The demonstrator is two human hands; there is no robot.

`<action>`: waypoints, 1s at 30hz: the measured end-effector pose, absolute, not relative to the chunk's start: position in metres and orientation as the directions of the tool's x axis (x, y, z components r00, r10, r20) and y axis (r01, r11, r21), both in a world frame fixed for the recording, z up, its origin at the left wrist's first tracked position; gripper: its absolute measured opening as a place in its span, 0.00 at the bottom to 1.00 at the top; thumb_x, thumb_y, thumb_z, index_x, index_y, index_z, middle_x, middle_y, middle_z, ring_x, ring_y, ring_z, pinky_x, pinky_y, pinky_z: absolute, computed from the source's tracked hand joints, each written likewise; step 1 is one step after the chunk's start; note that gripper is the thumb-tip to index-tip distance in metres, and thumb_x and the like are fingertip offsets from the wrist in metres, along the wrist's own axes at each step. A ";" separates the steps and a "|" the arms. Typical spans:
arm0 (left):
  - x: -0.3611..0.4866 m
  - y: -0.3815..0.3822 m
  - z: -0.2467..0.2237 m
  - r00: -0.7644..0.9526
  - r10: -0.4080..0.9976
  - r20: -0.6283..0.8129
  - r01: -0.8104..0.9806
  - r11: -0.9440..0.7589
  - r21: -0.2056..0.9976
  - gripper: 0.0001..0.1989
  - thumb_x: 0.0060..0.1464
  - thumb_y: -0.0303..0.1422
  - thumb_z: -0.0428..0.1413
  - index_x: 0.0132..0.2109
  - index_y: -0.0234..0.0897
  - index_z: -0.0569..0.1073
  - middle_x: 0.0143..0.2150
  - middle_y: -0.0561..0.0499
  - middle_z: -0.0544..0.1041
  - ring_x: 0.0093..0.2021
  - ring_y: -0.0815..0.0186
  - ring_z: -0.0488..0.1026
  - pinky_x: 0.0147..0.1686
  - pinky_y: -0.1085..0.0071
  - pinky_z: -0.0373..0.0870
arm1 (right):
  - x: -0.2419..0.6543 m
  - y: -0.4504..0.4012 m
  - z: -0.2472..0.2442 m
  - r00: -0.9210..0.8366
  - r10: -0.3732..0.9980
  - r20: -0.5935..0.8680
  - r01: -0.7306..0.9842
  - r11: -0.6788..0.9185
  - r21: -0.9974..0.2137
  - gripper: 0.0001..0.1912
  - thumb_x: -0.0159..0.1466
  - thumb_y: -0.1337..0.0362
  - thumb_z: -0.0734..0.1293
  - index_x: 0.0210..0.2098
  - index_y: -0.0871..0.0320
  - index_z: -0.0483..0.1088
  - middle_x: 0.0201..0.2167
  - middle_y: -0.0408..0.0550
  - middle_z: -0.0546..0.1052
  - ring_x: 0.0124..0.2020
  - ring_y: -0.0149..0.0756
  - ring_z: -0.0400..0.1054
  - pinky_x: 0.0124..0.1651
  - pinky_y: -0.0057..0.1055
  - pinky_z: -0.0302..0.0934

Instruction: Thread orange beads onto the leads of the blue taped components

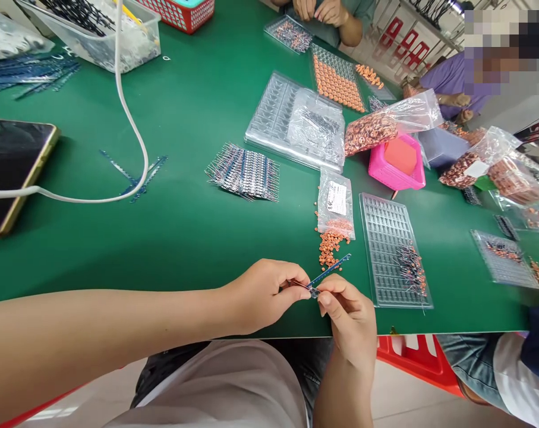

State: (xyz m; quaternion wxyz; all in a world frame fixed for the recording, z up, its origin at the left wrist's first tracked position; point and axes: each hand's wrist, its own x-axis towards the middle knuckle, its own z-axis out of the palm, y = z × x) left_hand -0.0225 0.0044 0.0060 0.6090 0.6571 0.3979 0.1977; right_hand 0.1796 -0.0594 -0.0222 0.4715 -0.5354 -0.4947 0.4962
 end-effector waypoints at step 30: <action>-0.027 0.011 0.005 0.588 0.772 -0.242 0.299 0.070 0.952 0.14 0.60 0.43 0.54 0.36 0.39 0.78 0.34 0.51 0.81 0.37 0.61 0.76 0.38 0.70 0.70 | 0.264 -0.062 0.007 0.499 0.790 0.355 0.621 -0.040 -0.783 0.11 0.65 0.53 0.70 0.38 0.53 0.77 0.34 0.47 0.79 0.34 0.40 0.71 0.38 0.36 0.65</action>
